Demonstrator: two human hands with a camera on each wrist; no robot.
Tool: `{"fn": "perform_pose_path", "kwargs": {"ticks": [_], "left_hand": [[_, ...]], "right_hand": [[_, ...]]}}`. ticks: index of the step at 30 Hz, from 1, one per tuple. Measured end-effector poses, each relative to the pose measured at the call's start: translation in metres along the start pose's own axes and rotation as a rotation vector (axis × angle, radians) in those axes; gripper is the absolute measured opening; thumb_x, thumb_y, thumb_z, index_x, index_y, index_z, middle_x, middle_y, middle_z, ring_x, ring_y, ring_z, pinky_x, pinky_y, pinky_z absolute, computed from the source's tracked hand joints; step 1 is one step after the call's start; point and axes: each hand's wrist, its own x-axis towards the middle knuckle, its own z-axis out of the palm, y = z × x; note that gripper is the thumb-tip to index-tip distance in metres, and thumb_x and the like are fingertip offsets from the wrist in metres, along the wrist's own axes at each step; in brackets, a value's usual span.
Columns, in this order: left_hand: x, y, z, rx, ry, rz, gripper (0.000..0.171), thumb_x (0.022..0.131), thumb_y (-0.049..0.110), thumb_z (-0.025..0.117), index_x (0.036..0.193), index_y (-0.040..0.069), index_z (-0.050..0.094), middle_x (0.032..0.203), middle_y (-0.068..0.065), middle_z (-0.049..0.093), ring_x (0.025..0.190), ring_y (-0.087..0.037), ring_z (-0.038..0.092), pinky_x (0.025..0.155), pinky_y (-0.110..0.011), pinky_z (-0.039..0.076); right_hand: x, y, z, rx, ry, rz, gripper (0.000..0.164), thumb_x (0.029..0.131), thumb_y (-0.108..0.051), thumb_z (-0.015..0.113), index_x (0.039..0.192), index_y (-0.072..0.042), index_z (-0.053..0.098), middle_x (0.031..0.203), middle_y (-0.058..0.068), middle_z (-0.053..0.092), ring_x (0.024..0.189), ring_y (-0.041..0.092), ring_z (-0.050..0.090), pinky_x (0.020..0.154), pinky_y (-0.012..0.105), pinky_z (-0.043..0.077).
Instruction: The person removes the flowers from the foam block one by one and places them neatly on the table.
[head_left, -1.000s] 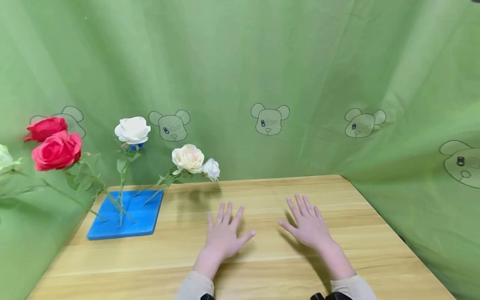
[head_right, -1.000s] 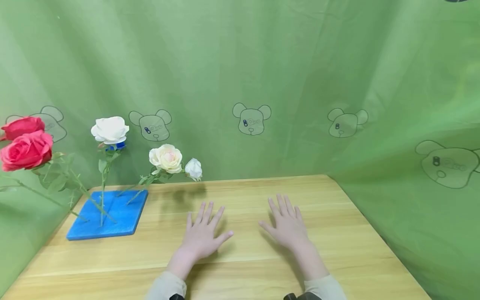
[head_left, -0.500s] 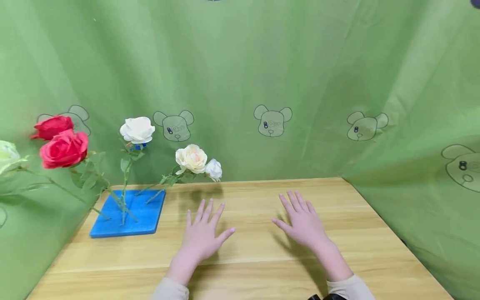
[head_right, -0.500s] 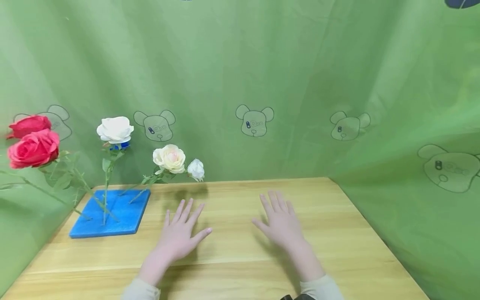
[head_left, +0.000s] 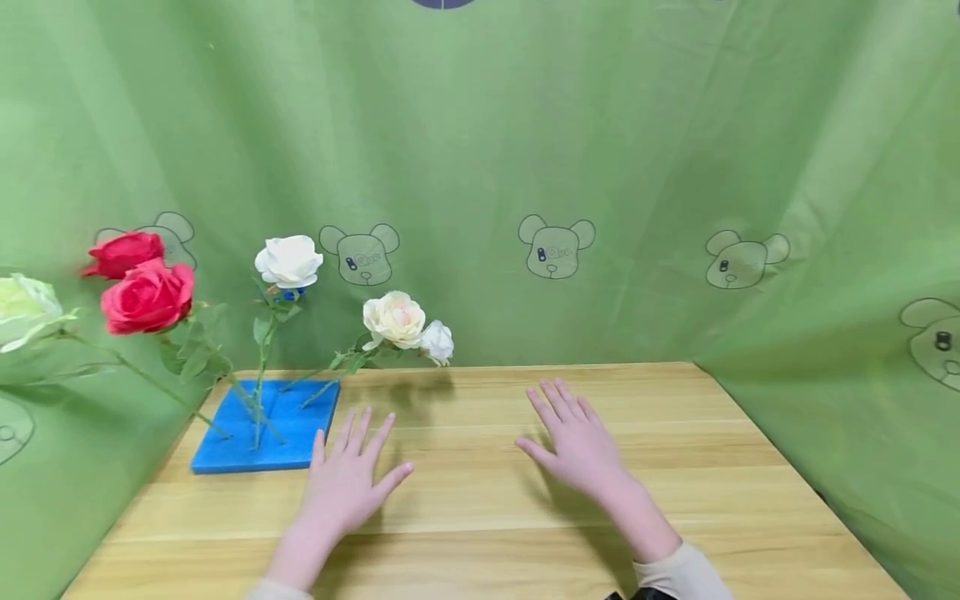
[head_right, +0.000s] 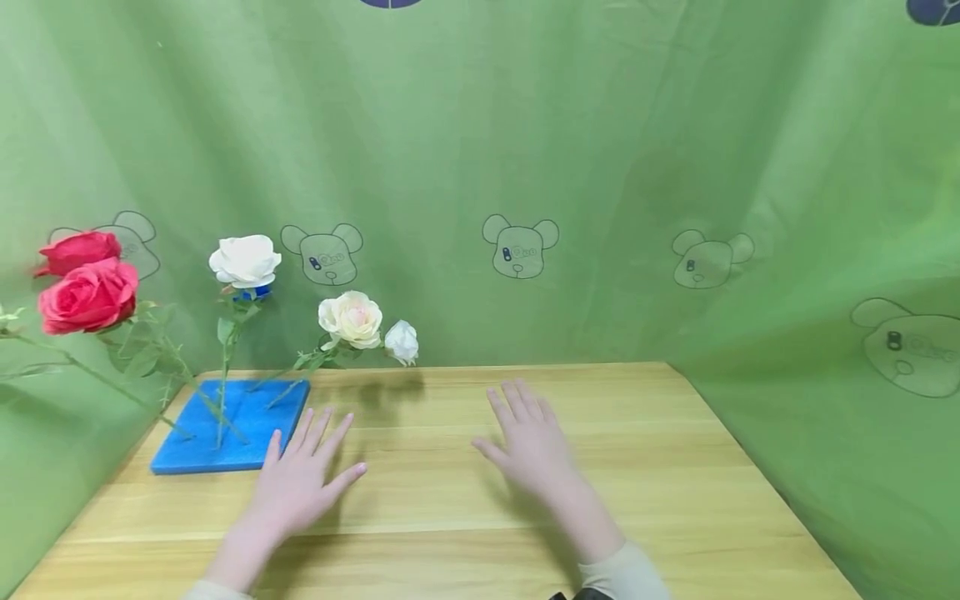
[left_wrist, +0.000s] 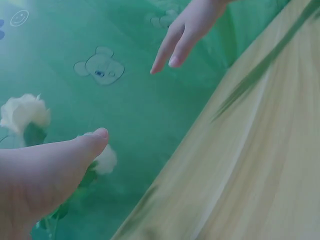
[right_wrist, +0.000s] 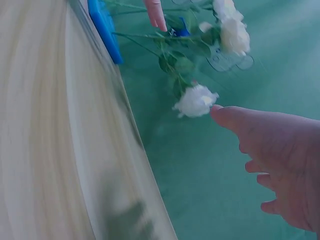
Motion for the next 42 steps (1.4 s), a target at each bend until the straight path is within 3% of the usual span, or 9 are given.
{"fn": "perform_pose_path", "kwargs": {"ticks": [11, 20, 32, 38, 42], "left_hand": [[-0.022, -0.047, -0.008, 0.041, 0.022, -0.013, 0.075, 0.091, 0.069, 0.046, 0.152, 0.027, 0.036, 0.160, -0.013, 0.028, 0.149, -0.040, 0.020, 0.114, -0.073, 0.013], [-0.038, -0.090, -0.024, 0.088, 0.018, -0.038, 0.075, 0.091, 0.066, 0.050, 0.150, 0.022, 0.040, 0.155, -0.019, 0.036, 0.144, -0.046, 0.025, 0.108, -0.078, 0.014], [-0.045, -0.153, -0.037, 0.123, -0.014, -0.070, 0.077, 0.092, 0.064, 0.049, 0.147, 0.011, 0.043, 0.150, -0.028, 0.039, 0.139, -0.052, 0.030, 0.104, -0.080, 0.017], [-0.046, -0.173, -0.037, 0.128, -0.023, -0.053, 0.076, 0.091, 0.063, 0.052, 0.143, 0.007, 0.048, 0.149, -0.029, 0.040, 0.137, -0.052, 0.033, 0.104, -0.079, 0.020], [-0.045, -0.182, -0.031, 0.122, -0.066, -0.060, 0.079, 0.091, 0.065, 0.051, 0.144, 0.006, 0.047, 0.150, -0.029, 0.038, 0.138, -0.052, 0.032, 0.103, -0.080, 0.020]], "right_hand": [[0.012, -0.043, 0.016, 0.066, 0.032, -0.133, 0.076, 0.091, -0.055, 0.058, 0.149, -0.009, 0.039, 0.154, 0.016, 0.040, 0.144, 0.037, 0.035, 0.118, 0.053, 0.030], [0.020, -0.078, 0.038, 0.079, -0.005, -0.270, 0.071, 0.094, -0.055, 0.053, 0.147, -0.009, 0.042, 0.150, 0.014, 0.045, 0.141, 0.033, 0.041, 0.115, 0.049, 0.036], [0.042, -0.118, 0.054, 0.114, -0.066, -0.404, 0.067, 0.097, -0.052, 0.049, 0.146, -0.008, 0.042, 0.150, 0.009, 0.046, 0.140, 0.031, 0.043, 0.117, 0.044, 0.035], [0.055, -0.134, 0.060, 0.145, -0.112, -0.455, 0.066, 0.097, -0.051, 0.049, 0.149, -0.011, 0.040, 0.150, 0.010, 0.046, 0.139, 0.028, 0.044, 0.118, 0.041, 0.035], [0.062, -0.143, 0.067, 0.155, -0.115, -0.505, 0.065, 0.098, -0.051, 0.049, 0.149, -0.011, 0.039, 0.149, 0.009, 0.047, 0.138, 0.026, 0.046, 0.117, 0.039, 0.036]]}}
